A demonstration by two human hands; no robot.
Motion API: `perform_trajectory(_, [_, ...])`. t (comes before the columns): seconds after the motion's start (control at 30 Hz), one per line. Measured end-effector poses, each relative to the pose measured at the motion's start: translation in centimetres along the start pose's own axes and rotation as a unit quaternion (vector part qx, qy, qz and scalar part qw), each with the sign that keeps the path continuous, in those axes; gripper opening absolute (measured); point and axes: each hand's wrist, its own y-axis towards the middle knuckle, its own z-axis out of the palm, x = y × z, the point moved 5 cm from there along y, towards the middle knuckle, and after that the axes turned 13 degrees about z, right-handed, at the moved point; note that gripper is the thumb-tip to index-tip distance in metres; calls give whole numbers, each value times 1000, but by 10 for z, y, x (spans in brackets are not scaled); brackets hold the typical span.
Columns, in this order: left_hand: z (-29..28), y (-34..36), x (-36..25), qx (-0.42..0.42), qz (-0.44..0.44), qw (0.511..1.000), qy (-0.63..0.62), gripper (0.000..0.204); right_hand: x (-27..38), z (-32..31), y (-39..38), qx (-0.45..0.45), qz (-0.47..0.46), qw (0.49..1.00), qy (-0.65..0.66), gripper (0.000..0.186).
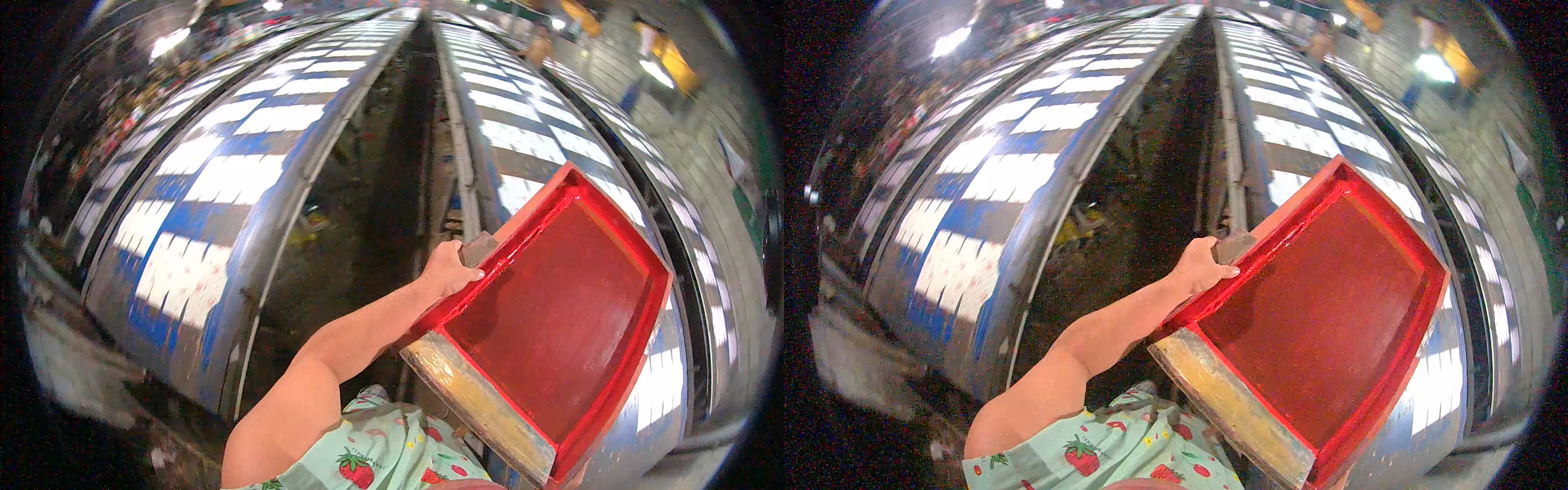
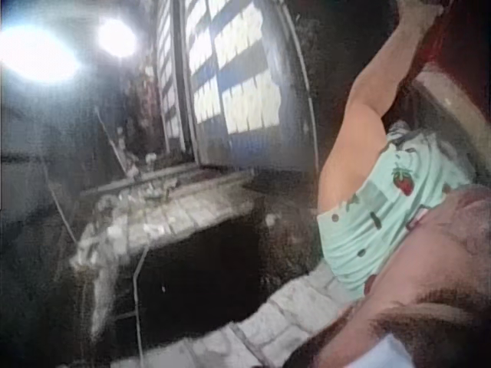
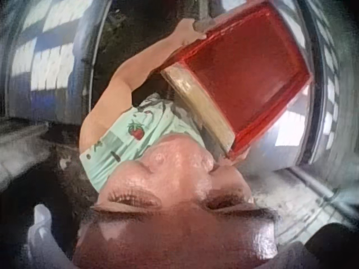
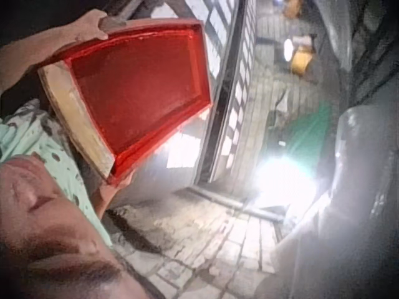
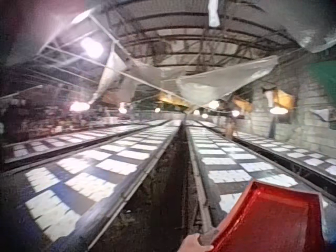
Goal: The person holds a red rectangular tray filled with red paste and uses a wooden squeegee to spread the paste evenly across the surface. The person repeatedly moves the squeegee back and forth to smooth the paste and then lifts the tray to inspect the surface.
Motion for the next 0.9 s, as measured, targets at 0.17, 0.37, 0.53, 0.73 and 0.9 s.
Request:
perform_trajectory(0.17, [-92, -72, 17, -47, -42, 998, 26, 63, 6, 38, 9, 88, 37, 995, -10, 64])
perform_trajectory(0.37, [-183, -151, 46, -164, -70, 984, -10, 56, 11, 83, 2, 189, 47, 981, -19, 66])
perform_trajectory(0.53, [-249, -226, 71, -226, -79, 970, -39, 54, 16, 126, -23, 259, 42, 964, -35, 68])
perform_trajectory(0.73, [-347, -329, 103, -294, -106, 948, -53, 54, 4, 186, -88, 323, 54, 944, -45, 71])
perform_trajectory(0.9, [-425, -413, 128, -318, -124, 940, -30, 53, -20, 236, -155, 369, 75, 925, -46, 73])
